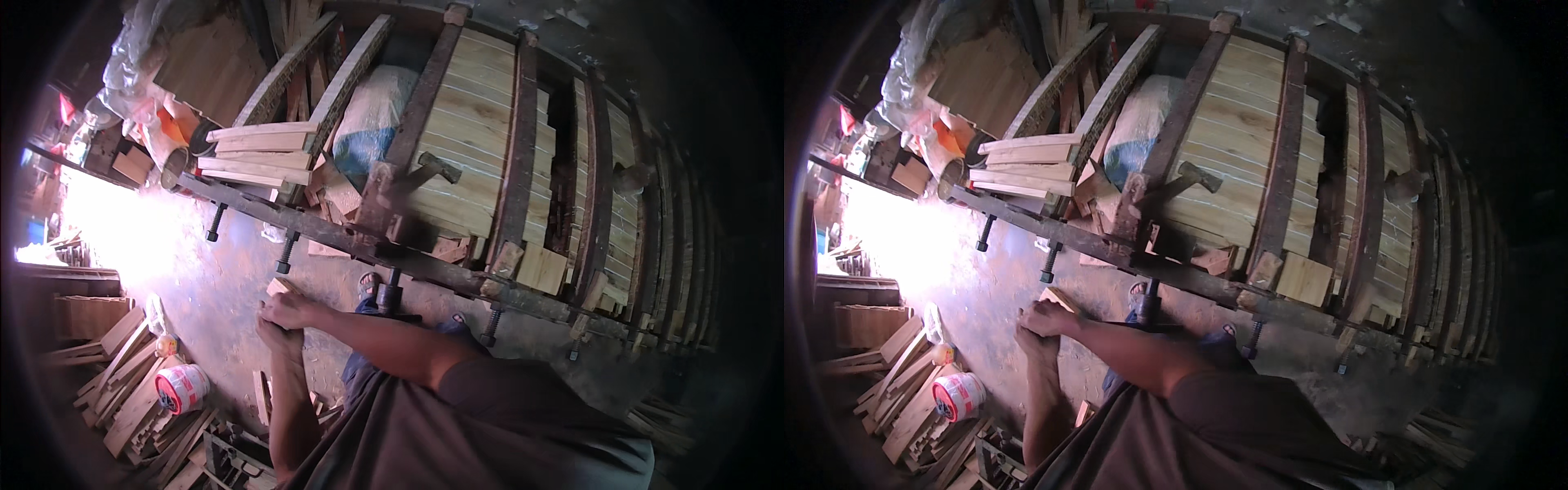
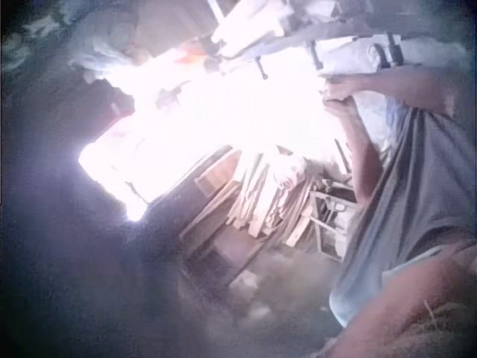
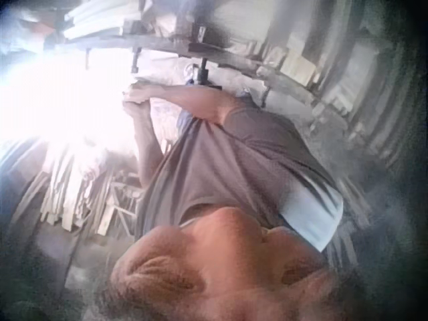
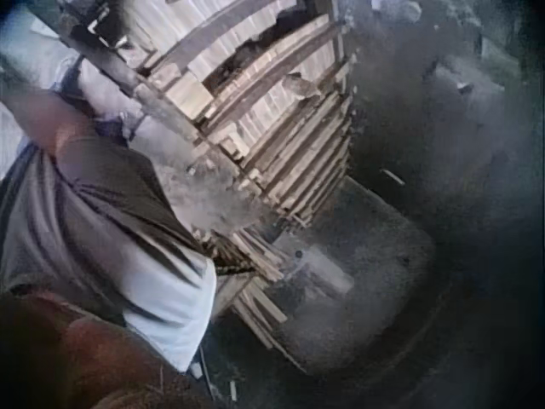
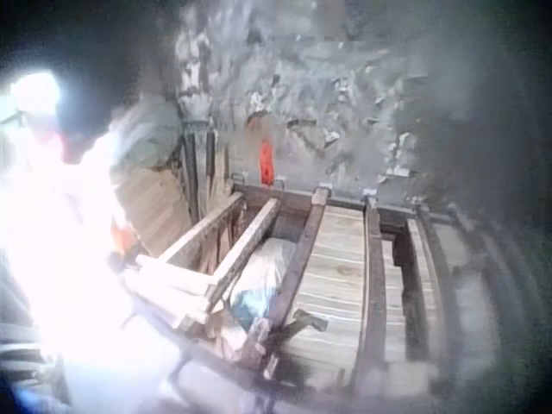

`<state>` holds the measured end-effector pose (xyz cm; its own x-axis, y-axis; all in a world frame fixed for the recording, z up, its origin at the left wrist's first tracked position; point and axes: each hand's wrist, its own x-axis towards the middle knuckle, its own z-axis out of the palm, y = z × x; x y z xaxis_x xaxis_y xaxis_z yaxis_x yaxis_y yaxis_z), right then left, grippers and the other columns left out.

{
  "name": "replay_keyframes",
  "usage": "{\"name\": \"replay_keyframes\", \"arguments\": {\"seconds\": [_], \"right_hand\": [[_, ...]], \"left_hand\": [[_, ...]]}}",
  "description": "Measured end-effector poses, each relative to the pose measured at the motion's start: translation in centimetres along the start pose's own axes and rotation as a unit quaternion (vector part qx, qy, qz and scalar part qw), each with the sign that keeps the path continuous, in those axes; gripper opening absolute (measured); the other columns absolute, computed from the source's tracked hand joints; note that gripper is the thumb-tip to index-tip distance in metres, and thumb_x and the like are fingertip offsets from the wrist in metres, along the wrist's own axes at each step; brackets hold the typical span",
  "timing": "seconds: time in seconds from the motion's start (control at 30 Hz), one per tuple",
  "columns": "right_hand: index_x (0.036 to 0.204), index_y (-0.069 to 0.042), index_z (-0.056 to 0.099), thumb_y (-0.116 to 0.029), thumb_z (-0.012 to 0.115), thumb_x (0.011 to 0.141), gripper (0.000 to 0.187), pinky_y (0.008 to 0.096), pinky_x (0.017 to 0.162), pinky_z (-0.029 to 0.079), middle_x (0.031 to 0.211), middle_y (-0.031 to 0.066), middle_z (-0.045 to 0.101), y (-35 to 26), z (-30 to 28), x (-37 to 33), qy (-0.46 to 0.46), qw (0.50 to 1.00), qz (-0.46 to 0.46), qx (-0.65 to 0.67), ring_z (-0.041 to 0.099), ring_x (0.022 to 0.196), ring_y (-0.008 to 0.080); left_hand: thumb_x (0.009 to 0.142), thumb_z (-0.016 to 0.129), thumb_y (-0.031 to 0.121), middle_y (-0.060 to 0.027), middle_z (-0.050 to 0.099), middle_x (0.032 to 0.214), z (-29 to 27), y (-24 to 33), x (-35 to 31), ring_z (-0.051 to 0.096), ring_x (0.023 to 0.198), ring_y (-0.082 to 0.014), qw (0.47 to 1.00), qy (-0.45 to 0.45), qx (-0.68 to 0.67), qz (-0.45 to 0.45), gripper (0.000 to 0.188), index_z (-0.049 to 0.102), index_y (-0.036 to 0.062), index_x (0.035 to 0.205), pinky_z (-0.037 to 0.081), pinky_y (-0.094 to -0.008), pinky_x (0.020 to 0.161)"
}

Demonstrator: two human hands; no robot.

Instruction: The person uses a metal clamping frame to press together several thin wooden planks. They tighten the clamps with a long metal bar, then remove the planks and stack them on a nearby pile.

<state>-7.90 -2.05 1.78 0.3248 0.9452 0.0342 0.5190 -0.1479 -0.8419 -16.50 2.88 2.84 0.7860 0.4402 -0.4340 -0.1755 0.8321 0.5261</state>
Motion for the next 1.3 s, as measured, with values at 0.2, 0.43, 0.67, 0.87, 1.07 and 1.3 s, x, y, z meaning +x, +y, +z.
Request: {"name": "replay_keyframes", "arguments": {"seconds": [0.2,0.43,0.67,0.87,1.07,1.3], "right_hand": [[0.098,-0.002,0.071,-0.032,0.038,0.097,0.045,0.0454,0.086,0.052,0.111,0.0241,0.066,6.1,-0.7,2.6,0.080,0.994,-0.059,-0.049,0.067,0.103,0.0325],[0.095,0.001,0.067,-0.023,0.047,0.094,0.032,0.0464,0.083,0.051,0.099,0.0211,0.068,-2.4,-3.1,-7.0,0.116,0.978,-0.169,0.037,0.067,0.091,0.0367],[0.093,-0.001,0.068,-0.036,0.054,0.092,0.038,0.0424,0.084,0.050,0.099,0.0213,0.068,-5.0,-7.4,-11.8,0.075,0.965,-0.008,0.252,0.066,0.093,0.0361],[0.094,0.001,0.066,-0.029,0.061,0.092,0.030,0.0361,0.080,0.051,0.091,0.0146,0.066,-1.8,-10.1,-13.8,0.095,0.924,-0.082,0.361,0.066,0.088,0.0243],[0.091,-0.011,0.060,-0.022,0.063,0.090,0.012,0.0273,0.055,0.045,0.078,0.0008,0.063,11.0,-18.8,-16.6,0.540,0.564,0.337,0.525,0.062,0.066,0.0140],[0.093,-0.001,0.065,-0.015,0.075,0.073,0.027,0.0405,0.065,0.054,0.089,0.0101,0.064,17.8,-23.9,-7.9,0.578,0.508,0.402,0.496,0.063,0.078,0.0277]], "left_hand": [[0.102,0.034,0.039,-0.0142,0.062,0.111,8.8,-3.4,-0.1,0.059,0.105,-0.0289,0.996,-0.015,0.074,0.048,0.043,0.058,0.0044,0.109,0.048,-0.0428,0.096],[0.101,0.034,0.037,-0.0126,0.063,0.105,9.3,-4.8,-8.6,0.061,0.097,-0.0277,0.983,0.034,0.128,0.130,0.039,0.057,0.0063,0.105,0.051,-0.0418,0.088],[0.102,0.036,0.037,-0.0096,0.065,0.097,10.7,-5.6,-9.1,0.063,0.092,-0.0242,0.982,0.051,0.137,0.122,0.039,0.061,0.0066,0.100,0.052,-0.0383,0.084],[0.101,0.046,0.035,-0.0124,0.063,0.105,10.0,-4.2,-10.5,0.059,0.101,-0.0239,0.992,0.088,0.069,0.058,0.037,0.060,0.0011,0.108,0.047,-0.0380,0.094],[0.095,0.051,0.055,-0.0224,0.050,0.139,10.8,-1.0,-9.1,0.048,0.129,-0.0332,0.925,-0.233,0.282,-0.103,0.070,0.053,-0.0047,0.130,0.033,-0.0471,0.111],[0.094,0.060,0.034,-0.0208,0.056,0.135,11.2,1.5,-3.0,0.050,0.129,-0.0302,0.811,-0.384,0.305,-0.318,0.058,0.048,-0.0030,0.136,0.037,-0.0434,0.110]]}}
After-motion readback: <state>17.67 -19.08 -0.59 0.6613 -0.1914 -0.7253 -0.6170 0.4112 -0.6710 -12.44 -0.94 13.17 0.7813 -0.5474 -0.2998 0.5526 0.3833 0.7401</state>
